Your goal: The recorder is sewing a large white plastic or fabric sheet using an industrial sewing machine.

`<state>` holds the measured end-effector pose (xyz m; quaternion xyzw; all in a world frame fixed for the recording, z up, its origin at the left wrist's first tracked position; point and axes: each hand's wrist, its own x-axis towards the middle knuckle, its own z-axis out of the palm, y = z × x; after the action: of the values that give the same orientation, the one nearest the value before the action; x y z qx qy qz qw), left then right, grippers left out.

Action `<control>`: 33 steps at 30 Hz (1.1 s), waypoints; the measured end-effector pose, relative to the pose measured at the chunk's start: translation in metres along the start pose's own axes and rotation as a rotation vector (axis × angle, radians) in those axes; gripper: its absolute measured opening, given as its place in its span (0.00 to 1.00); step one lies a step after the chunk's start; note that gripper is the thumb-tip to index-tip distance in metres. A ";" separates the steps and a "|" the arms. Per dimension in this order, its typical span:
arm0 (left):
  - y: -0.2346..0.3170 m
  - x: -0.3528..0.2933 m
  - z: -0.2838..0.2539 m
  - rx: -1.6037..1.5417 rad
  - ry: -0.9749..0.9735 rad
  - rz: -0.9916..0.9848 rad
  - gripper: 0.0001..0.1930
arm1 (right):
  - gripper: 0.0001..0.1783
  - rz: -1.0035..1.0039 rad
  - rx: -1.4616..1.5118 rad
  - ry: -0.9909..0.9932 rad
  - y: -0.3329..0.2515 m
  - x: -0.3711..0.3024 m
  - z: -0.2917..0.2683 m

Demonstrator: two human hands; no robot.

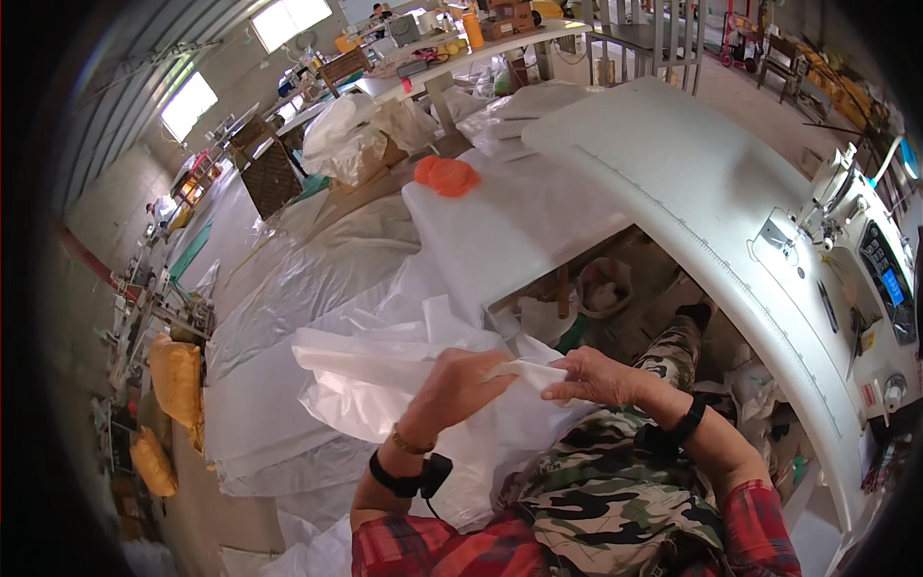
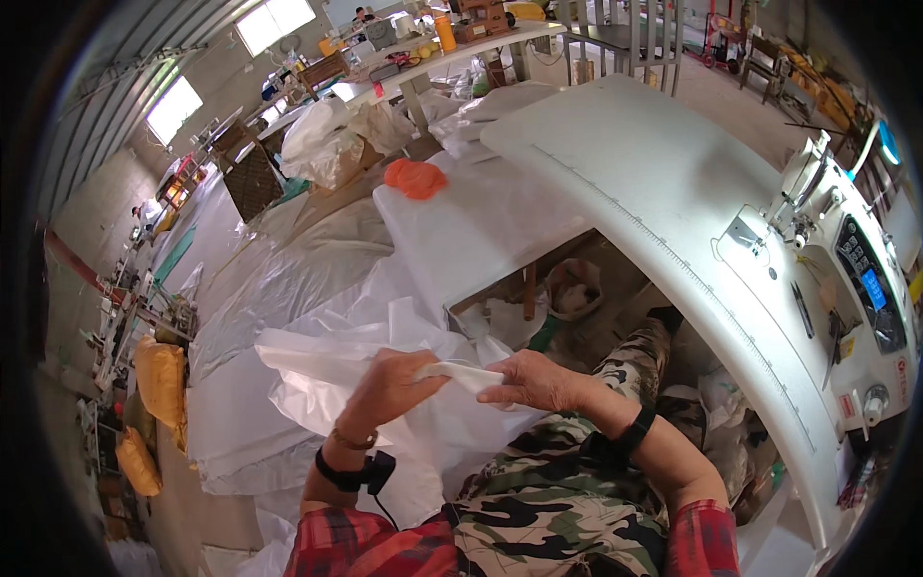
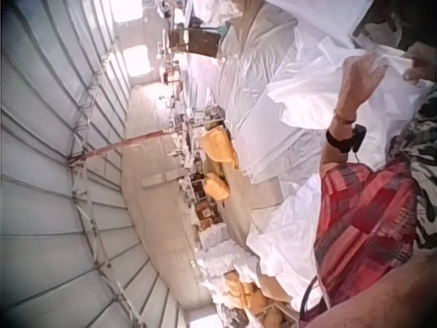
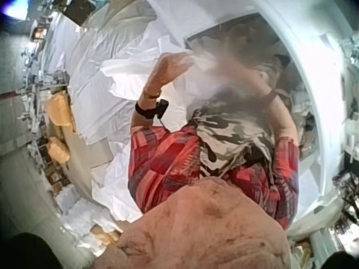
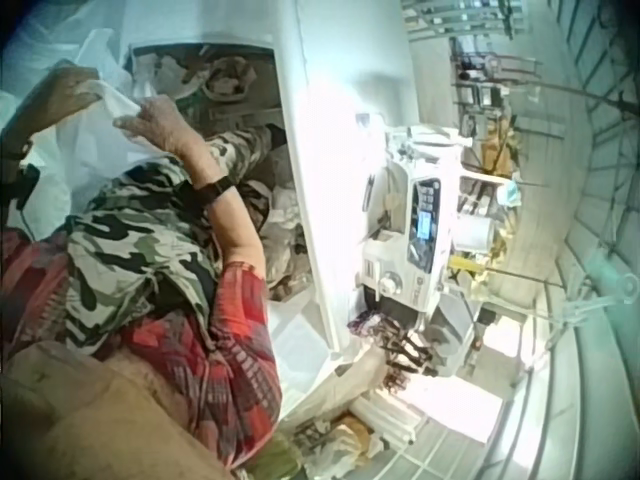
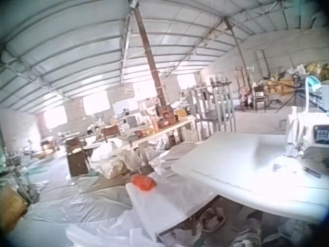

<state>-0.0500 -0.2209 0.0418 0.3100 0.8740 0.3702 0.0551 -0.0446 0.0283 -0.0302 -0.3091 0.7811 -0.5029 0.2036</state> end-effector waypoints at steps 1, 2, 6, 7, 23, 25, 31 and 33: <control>0.002 -0.005 -0.009 -0.011 0.044 0.005 0.06 | 0.25 -0.024 0.020 0.020 0.005 0.001 0.005; -0.002 -0.010 -0.017 0.049 0.119 0.059 0.04 | 0.25 -0.023 0.023 0.021 0.010 0.003 0.004; -0.006 -0.037 -0.062 0.255 0.372 0.069 0.04 | 0.26 0.087 -0.157 -0.062 0.021 0.009 0.006; -0.008 -0.041 -0.071 0.318 0.423 0.022 0.05 | 0.26 0.145 -0.199 -0.058 0.027 0.009 0.008; 0.009 0.095 -0.335 0.695 1.166 0.313 0.18 | 0.07 -0.452 -0.577 0.931 -0.099 -0.052 -0.105; 0.023 0.146 -0.339 0.742 1.129 0.339 0.18 | 0.08 -0.480 -0.671 0.850 -0.156 -0.098 -0.126; -0.001 0.299 -0.327 0.956 1.053 0.417 0.19 | 0.12 -0.089 -0.281 0.603 -0.173 -0.144 -0.113; -0.008 0.360 -0.263 0.915 1.062 0.371 0.20 | 0.11 -0.015 -0.467 0.694 -0.132 -0.150 -0.101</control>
<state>-0.4283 -0.1763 0.2742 0.2238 0.7831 0.0711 -0.5759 0.0380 0.1582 0.1324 -0.1647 0.8941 -0.3881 -0.1510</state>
